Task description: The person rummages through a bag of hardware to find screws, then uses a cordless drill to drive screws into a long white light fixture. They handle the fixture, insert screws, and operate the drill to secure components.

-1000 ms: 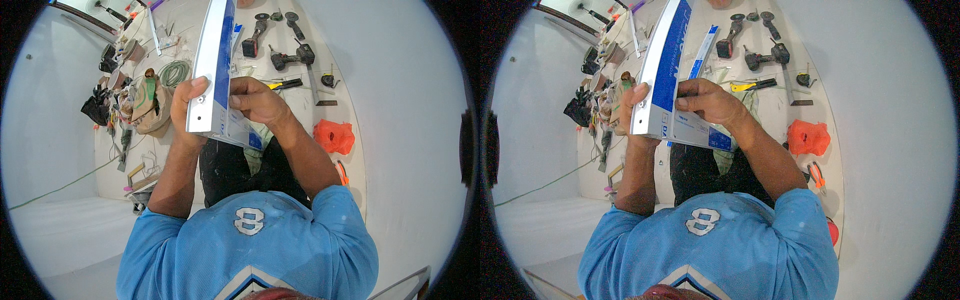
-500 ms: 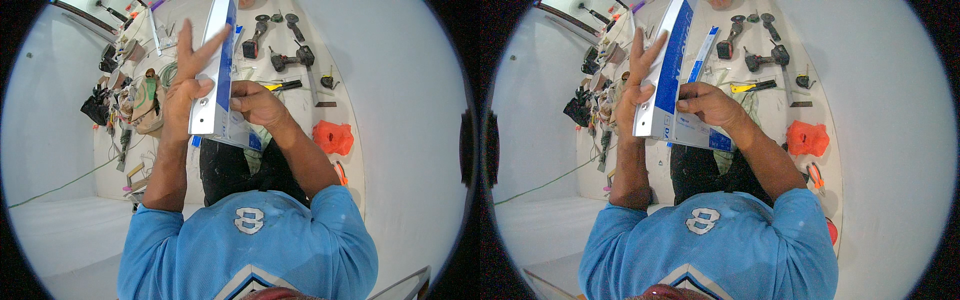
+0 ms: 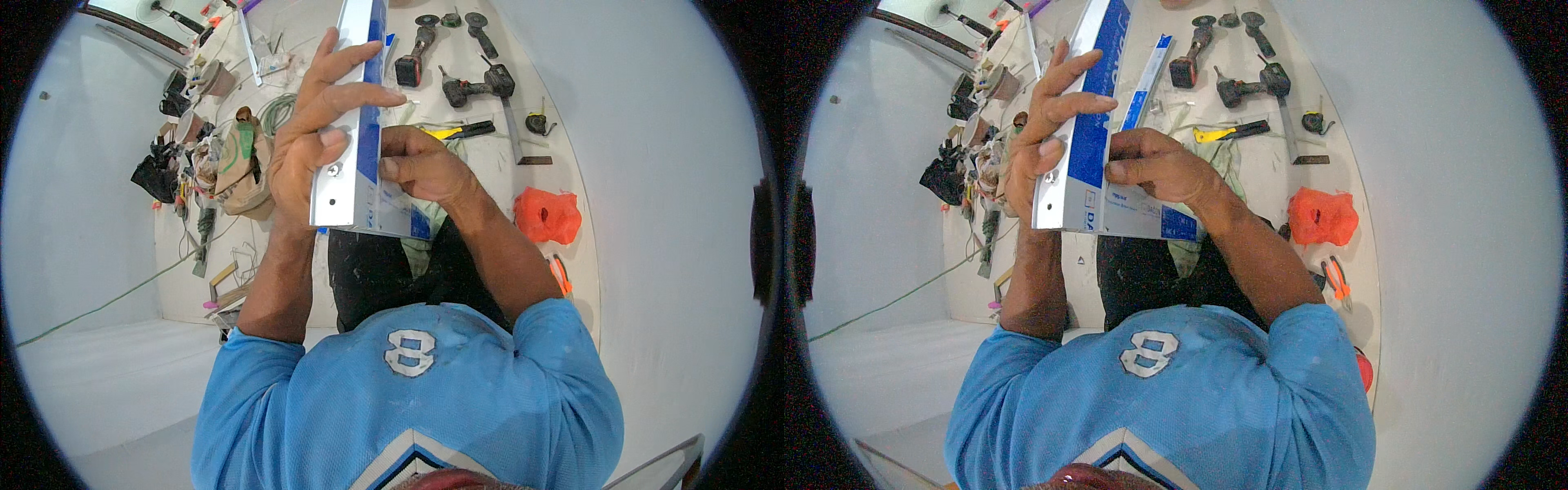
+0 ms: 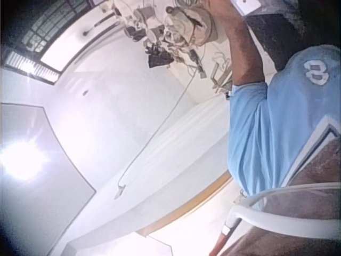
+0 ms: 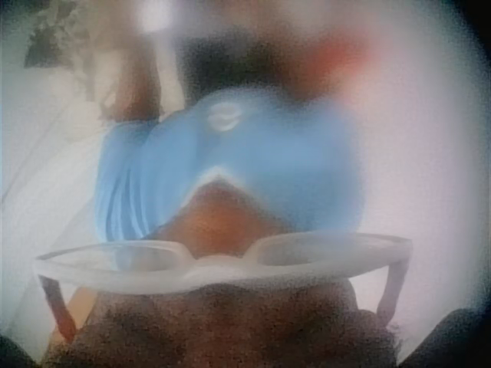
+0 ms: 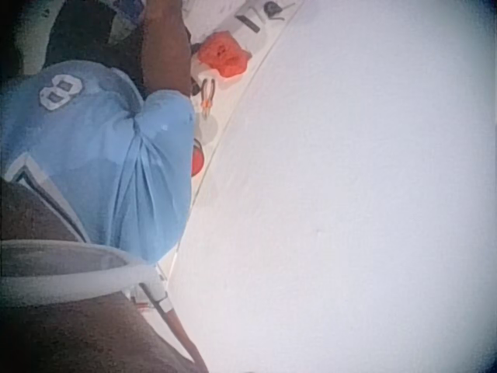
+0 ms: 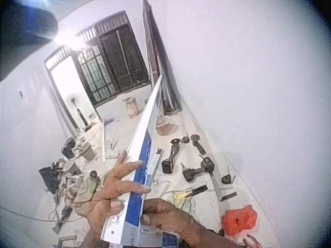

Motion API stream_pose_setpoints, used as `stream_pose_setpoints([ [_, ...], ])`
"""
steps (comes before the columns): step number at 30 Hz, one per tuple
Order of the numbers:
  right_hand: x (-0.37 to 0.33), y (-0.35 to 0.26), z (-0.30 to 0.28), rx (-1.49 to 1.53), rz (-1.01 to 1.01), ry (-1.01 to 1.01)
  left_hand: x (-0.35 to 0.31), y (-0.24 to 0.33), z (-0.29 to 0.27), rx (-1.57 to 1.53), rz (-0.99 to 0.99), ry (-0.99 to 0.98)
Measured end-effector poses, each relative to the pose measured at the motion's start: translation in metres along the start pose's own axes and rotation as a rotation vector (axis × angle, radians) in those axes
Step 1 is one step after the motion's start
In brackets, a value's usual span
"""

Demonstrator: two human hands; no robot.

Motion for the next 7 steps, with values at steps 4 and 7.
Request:
stream_pose_setpoints([
  [4,-0.0026,0.0012,-0.0014,0.038,0.032,-0.036,0.0004,0.0061,0.0030,0.019,-0.008,-0.015],
  [7,-0.0027,0.0071,-0.0057,0.028,0.027,-0.032,-0.0018,0.0067,0.0030,0.005,-0.028,-0.010],
])
Point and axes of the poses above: each hand's wrist, its own x-axis towards the middle knuckle, its own z-axis out of the palm, y = z × x, the point moved 10 cm from there along x, towards the middle knuckle, and after that the axes turned 9 degrees about x, right-handed, at the moved point
